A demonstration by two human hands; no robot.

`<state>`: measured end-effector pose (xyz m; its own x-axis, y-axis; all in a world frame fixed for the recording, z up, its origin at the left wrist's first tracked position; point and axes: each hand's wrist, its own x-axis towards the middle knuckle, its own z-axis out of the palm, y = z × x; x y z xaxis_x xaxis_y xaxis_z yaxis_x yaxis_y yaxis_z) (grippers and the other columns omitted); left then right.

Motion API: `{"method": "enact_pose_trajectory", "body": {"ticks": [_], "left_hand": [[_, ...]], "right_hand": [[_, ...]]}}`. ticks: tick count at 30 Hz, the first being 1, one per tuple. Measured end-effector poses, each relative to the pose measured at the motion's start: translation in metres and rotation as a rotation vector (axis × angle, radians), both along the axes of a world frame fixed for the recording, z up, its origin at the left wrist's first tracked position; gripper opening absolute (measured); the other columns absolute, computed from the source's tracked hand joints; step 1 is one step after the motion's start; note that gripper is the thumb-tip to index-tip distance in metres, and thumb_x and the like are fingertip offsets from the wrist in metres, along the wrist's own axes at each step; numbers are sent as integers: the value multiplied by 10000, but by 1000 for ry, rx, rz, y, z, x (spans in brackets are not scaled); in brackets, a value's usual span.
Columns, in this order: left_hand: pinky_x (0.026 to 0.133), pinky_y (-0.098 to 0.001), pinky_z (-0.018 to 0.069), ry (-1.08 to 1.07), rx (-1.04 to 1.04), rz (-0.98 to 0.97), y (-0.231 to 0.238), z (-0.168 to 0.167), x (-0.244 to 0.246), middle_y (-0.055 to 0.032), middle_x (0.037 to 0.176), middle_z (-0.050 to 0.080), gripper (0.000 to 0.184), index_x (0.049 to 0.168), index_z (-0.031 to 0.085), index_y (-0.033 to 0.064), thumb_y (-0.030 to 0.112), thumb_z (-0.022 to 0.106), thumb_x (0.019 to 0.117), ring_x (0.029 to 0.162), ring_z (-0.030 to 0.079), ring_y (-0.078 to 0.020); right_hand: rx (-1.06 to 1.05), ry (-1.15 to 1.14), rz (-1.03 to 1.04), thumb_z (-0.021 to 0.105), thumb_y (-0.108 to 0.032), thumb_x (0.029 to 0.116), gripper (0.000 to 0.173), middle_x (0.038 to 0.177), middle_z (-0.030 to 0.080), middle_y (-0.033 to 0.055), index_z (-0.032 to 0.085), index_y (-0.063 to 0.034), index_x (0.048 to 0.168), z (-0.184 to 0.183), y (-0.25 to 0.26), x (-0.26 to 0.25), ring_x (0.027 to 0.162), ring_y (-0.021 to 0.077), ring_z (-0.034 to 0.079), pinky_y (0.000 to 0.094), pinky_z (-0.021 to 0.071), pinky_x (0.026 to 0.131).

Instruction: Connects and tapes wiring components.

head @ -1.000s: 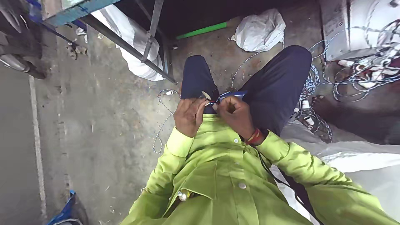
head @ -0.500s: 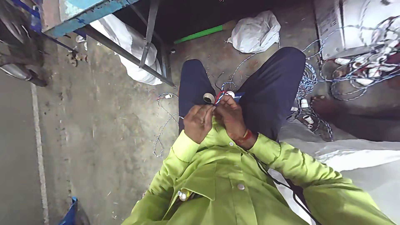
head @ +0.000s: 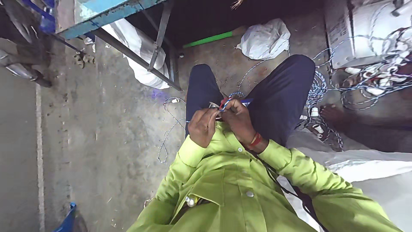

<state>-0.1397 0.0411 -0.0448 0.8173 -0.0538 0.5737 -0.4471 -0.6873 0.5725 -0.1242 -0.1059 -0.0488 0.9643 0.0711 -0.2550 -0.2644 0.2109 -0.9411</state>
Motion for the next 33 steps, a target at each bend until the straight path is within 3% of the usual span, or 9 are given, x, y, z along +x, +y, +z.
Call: {"method": "enact_pose_trajectory", "body": {"ticks": [5,12,17,20,22,25,28,30,33], "left_hand": [[870,-299,580,-2,28,-25,1,1,2,-156,983,730,144,1022,776,-15,85,692,963,940,703,-211],[898,-309,555,125,-1,-7,2,7,2,-128,1013,714,150,1038,780,25,130,691,978,988,674,-197],[949,-274,556,304,-277,-20,3,5,7,-129,1223,656,134,1036,781,20,101,711,956,1099,645,-142],[825,-280,603,493,-492,-74,7,11,8,-63,1052,754,160,1071,762,8,107,660,997,907,713,-97],[663,-237,578,626,-616,-34,10,16,7,-13,862,736,165,1061,759,44,162,655,1009,701,666,-62],[579,-207,541,675,-697,-5,16,24,5,5,795,721,161,1048,749,71,183,637,1020,615,628,-51],[650,-236,583,609,-595,-50,18,25,8,-20,825,745,167,1043,748,29,151,636,1016,686,682,-65],[695,-268,607,601,-577,-65,16,22,11,-37,826,748,149,1019,746,-9,100,646,999,723,701,-79],[608,-231,560,686,-518,-98,16,22,5,-23,793,733,178,1026,749,9,136,624,1017,654,663,-55]], "right_hand": [[9,24,-22,700,60,865,276,888,617,51,532,-49,1055,0,2,0,732,107,611,294,558,657],[126,176,-44,656,106,878,401,979,703,68,467,-79,1179,6,-2,-1,799,135,688,327,589,711],[234,253,-110,590,122,874,409,1009,711,83,441,-103,1181,2,-6,-2,833,167,716,342,613,725],[301,286,-47,559,138,912,386,1047,695,83,448,-114,1182,2,-9,-1,839,188,720,365,628,762],[181,147,12,652,123,884,382,1076,713,77,491,-90,1157,0,-13,-1,845,179,730,352,631,757],[-182,-199,44,800,-39,843,358,1107,640,91,614,-55,1149,-5,-21,-3,851,171,665,322,600,697],[-336,-536,90,665,-15,906,311,1156,658,131,679,-1,1216,-7,-20,0,893,136,652,277,583,746],[-463,-682,152,607,25,928,352,1213,658,166,709,-29,1261,-1,-19,-1,1037,176,666,304,585,883],[-552,-816,131,627,21,947,238,1093,699,145,774,-40,1123,1,-23,0,985,171,670,290,576,881]]}}
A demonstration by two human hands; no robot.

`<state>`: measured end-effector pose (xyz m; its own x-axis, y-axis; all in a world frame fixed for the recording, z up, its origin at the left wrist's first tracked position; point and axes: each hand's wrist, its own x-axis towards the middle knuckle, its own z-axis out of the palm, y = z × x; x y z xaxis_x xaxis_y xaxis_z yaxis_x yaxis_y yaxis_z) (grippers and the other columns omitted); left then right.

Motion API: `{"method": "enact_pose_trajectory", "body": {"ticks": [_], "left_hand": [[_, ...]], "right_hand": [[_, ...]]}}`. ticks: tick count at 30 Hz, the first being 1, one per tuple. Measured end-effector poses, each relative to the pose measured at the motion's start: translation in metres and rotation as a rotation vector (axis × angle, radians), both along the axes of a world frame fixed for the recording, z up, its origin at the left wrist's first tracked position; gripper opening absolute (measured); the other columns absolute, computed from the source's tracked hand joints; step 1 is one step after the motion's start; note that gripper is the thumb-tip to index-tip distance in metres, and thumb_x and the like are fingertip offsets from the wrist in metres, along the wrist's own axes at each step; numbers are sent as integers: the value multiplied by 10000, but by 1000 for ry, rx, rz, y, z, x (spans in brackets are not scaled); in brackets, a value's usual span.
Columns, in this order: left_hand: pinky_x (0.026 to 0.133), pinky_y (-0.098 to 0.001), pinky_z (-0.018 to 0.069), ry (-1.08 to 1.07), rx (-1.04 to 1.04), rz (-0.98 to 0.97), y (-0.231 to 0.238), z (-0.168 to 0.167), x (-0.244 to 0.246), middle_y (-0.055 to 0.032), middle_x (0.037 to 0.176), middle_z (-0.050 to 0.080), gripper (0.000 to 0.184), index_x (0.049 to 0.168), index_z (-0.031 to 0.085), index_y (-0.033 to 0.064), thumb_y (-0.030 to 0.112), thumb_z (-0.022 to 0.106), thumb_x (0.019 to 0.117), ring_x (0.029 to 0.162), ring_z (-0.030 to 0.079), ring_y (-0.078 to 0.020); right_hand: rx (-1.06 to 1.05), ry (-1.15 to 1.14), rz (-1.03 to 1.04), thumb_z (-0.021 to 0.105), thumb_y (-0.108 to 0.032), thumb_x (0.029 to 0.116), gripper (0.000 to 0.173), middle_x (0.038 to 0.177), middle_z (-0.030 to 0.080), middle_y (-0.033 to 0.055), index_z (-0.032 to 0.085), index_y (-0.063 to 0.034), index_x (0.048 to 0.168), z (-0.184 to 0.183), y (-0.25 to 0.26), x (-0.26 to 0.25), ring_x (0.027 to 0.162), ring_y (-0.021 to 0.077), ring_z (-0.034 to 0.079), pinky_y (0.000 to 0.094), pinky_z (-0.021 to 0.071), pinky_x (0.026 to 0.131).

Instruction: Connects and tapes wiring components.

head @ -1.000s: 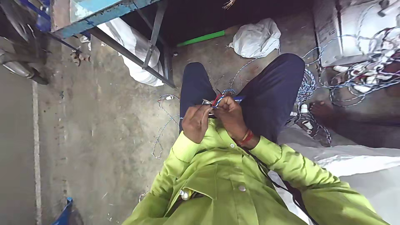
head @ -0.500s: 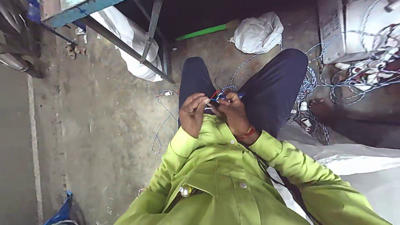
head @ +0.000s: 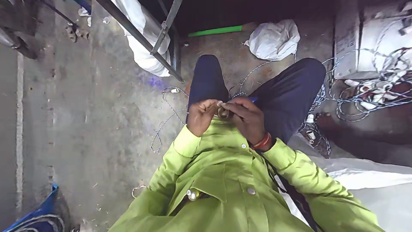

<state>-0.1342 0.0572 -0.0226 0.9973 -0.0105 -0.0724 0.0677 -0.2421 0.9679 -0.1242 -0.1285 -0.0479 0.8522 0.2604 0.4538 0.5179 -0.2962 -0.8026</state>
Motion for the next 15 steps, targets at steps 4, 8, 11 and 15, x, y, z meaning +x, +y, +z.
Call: {"method": "enact_pose_trajectory", "body": {"ticks": [4,8,11,15], "left_hand": [[575,-181,519,-28,-126,-106,3,-2,-1,21,749,718,166,987,748,-13,93,621,1001,622,623,-4],[653,-196,552,-112,-113,-263,7,-3,-9,-13,800,706,181,1031,736,-35,57,582,1007,681,630,-18],[702,-217,584,-180,6,-359,4,-1,-11,-61,894,723,158,1054,735,-36,59,637,974,755,667,-49],[748,-273,592,-445,332,-292,-4,-4,-13,-108,924,759,126,933,789,11,124,768,883,828,714,-139]], "right_hand": [[136,84,-25,554,18,998,233,1053,756,116,746,25,1130,1,-9,6,986,150,722,323,603,899],[324,336,-6,585,-18,1012,185,995,739,50,702,31,1147,10,-13,11,806,49,682,222,588,721],[299,401,26,570,-115,1039,166,860,695,18,661,3,1114,-1,-11,15,694,49,637,226,554,607],[37,459,-20,560,-235,1053,239,852,670,19,647,-25,1128,-7,-7,13,710,45,629,250,551,661]]}}
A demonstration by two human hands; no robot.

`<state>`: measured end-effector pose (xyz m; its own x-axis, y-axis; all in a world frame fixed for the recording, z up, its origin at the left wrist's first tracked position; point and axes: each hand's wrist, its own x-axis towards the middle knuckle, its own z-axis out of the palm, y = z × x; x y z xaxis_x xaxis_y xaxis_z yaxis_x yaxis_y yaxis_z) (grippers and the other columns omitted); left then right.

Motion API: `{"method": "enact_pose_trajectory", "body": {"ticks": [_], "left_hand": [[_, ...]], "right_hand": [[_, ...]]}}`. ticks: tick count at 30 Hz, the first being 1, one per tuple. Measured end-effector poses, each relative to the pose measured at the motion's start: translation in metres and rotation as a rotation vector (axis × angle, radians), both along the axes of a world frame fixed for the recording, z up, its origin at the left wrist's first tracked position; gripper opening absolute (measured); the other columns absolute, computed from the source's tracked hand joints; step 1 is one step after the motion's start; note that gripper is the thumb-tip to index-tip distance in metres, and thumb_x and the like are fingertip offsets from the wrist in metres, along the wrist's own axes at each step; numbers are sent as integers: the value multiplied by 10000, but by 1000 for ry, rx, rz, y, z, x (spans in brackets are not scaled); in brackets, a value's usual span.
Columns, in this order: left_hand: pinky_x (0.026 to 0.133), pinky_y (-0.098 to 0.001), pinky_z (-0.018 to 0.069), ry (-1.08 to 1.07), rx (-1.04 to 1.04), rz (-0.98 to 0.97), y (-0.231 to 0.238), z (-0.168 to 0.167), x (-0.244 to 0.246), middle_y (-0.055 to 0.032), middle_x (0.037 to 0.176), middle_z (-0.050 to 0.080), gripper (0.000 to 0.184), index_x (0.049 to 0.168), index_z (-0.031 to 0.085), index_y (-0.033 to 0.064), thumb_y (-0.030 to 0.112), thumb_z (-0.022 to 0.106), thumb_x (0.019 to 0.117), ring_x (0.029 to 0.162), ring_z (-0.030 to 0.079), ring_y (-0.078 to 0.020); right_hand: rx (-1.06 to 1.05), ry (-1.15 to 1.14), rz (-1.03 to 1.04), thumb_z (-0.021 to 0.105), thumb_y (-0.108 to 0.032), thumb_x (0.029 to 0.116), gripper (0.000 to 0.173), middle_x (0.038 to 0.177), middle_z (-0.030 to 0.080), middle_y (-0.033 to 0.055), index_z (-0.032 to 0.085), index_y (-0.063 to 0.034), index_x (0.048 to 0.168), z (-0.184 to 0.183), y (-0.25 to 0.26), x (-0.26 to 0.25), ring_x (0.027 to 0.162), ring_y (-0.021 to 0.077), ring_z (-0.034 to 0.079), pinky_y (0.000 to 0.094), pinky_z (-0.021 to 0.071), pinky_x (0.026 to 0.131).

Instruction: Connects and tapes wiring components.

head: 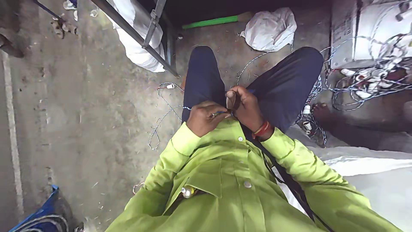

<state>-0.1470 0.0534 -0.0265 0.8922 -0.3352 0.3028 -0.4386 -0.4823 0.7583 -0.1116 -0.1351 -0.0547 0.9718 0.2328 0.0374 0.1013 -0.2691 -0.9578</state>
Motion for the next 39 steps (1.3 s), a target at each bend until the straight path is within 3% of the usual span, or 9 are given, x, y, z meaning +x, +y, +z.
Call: {"method": "enact_pose_trajectory", "body": {"ticks": [4,9,14,16,19,22,27,33,39], "left_hand": [[791,-276,589,-420,83,79,-5,-19,-3,-136,880,756,153,910,791,-5,148,780,902,824,720,-193],[709,-303,569,-552,183,93,-6,-25,-7,-116,859,698,167,1037,782,45,169,766,928,757,665,-203],[703,-321,569,-495,215,186,-3,-22,-3,-117,865,723,135,983,802,53,142,703,959,769,679,-218],[748,-311,582,-430,166,254,2,-19,1,-123,885,744,142,982,806,36,132,706,949,812,702,-208],[746,-291,578,-367,95,323,7,-21,3,-113,862,742,134,972,811,36,128,724,929,804,700,-183],[756,-282,580,-335,33,342,8,-23,4,-107,863,742,125,973,808,26,112,732,924,811,701,-161],[774,-293,578,-370,53,340,5,-19,4,-125,872,735,133,1000,797,10,94,712,943,825,698,-182],[753,-290,562,-449,68,308,5,-6,9,-122,873,743,129,987,802,12,91,715,937,810,688,-187],[798,-305,584,-415,116,273,0,-12,3,-138,915,741,152,1006,789,-7,76,674,951,858,704,-211]], "right_hand": [[-116,114,32,609,-292,1029,265,828,676,49,703,-48,1071,7,-1,3,699,117,632,345,548,670],[-94,224,151,670,-101,962,86,768,678,83,736,-47,953,18,-5,-2,635,163,625,378,540,599],[274,410,23,608,-80,1013,361,768,643,76,535,-87,1366,27,-3,-13,496,88,509,210,438,456],[360,429,20,572,-106,1033,284,816,679,43,468,-87,1296,28,-2,-11,575,56,576,191,484,540],[321,189,75,628,-118,996,194,863,694,37,592,-17,1158,16,2,-7,686,77,637,230,543,623],[244,30,128,717,-106,945,284,946,734,27,665,-3,1204,10,3,-4,778,65,675,243,586,706],[-35,-86,92,694,-66,890,251,979,734,47,762,-72,1132,2,4,-4,751,83,638,264,549,684],[340,68,165,723,-106,908,164,834,660,-7,709,-25,1050,5,2,-4,654,44,541,200,455,573],[315,104,25,754,-93,899,116,832,666,5,707,-42,991,4,9,-9,677,59,583,216,499,595]]}}
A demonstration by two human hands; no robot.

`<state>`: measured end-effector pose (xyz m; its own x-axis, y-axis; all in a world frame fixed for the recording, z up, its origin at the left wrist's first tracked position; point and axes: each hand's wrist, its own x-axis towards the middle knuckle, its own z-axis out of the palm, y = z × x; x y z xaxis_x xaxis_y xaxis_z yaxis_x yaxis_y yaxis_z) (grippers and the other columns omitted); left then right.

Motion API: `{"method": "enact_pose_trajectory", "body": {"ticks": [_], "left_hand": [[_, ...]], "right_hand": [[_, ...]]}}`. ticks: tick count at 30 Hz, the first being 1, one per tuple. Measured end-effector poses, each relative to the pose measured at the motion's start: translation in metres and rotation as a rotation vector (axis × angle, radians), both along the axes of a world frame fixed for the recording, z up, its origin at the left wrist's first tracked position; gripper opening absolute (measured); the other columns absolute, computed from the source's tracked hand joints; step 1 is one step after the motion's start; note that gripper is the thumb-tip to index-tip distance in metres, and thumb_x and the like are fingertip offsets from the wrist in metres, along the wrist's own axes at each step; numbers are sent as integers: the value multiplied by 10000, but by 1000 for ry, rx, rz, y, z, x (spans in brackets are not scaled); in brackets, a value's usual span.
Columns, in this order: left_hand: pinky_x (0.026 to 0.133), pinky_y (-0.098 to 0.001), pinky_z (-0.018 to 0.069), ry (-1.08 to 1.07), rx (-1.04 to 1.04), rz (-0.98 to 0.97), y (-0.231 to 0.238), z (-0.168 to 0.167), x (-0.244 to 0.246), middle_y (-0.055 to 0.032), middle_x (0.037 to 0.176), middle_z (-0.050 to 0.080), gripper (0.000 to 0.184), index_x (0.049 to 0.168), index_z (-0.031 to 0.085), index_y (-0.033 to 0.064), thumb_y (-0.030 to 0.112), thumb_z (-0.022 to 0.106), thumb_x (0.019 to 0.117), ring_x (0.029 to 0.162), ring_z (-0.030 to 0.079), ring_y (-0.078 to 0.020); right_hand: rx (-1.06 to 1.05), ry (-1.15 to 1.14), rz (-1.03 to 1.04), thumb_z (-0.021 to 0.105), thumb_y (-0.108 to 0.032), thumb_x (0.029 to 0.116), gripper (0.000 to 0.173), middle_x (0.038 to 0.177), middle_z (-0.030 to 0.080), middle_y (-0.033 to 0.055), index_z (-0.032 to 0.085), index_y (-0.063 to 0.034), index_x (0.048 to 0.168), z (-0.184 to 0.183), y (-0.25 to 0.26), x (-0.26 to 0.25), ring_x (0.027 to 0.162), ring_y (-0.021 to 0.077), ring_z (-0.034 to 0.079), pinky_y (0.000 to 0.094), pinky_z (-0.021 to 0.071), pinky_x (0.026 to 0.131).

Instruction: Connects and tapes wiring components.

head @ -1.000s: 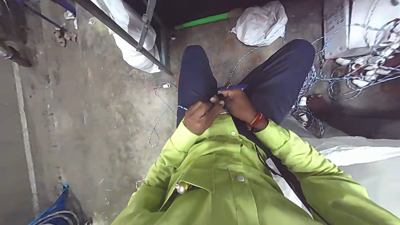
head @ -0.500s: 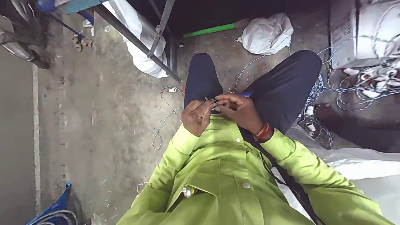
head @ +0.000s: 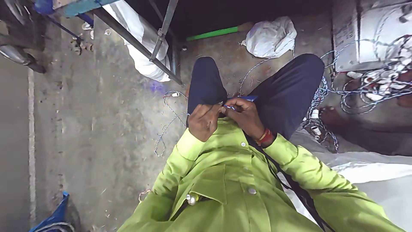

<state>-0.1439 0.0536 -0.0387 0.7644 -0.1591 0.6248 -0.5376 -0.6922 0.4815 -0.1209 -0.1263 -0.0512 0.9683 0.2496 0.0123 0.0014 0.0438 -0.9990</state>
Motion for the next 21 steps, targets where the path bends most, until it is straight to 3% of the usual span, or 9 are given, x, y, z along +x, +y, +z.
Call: {"method": "enact_pose_trajectory", "body": {"ticks": [2,6,10,15,18,21], "left_hand": [[765,-302,577,-63,29,-4,-3,-7,0,-138,894,736,172,994,787,-2,99,650,969,824,695,-209],[757,-309,582,-115,70,-24,-8,-13,2,-143,887,724,149,980,778,-3,90,663,969,818,692,-224],[804,-307,580,-43,28,-11,-7,-11,5,-144,905,742,138,982,786,-9,64,671,959,851,701,-225],[847,-295,571,29,-7,21,-4,-17,6,-147,926,732,134,1014,789,-6,63,692,952,890,696,-218],[855,-303,568,43,4,15,-4,-18,4,-154,940,729,144,1023,785,-10,65,681,958,902,692,-229],[860,-300,569,34,-1,-1,-5,-20,4,-159,938,720,132,1020,785,-9,58,696,950,905,689,-228]], "right_hand": [[-109,51,-10,740,-81,874,183,828,642,14,673,-70,1044,2,4,0,654,79,575,235,484,559],[-148,108,12,726,-45,878,320,944,666,51,655,-46,1190,3,4,3,757,112,617,276,534,649],[-178,122,6,695,-59,915,102,900,712,49,734,-64,1009,2,4,1,722,117,651,314,557,643],[-236,176,83,620,-114,960,120,838,661,45,710,-80,1032,4,2,4,664,136,583,350,485,590],[-166,228,95,652,-55,950,158,888,680,68,633,-41,1107,8,1,4,699,128,613,316,521,617],[-75,314,41,662,29,893,406,994,697,100,546,-16,1280,10,3,4,818,159,659,336,556,697]]}}
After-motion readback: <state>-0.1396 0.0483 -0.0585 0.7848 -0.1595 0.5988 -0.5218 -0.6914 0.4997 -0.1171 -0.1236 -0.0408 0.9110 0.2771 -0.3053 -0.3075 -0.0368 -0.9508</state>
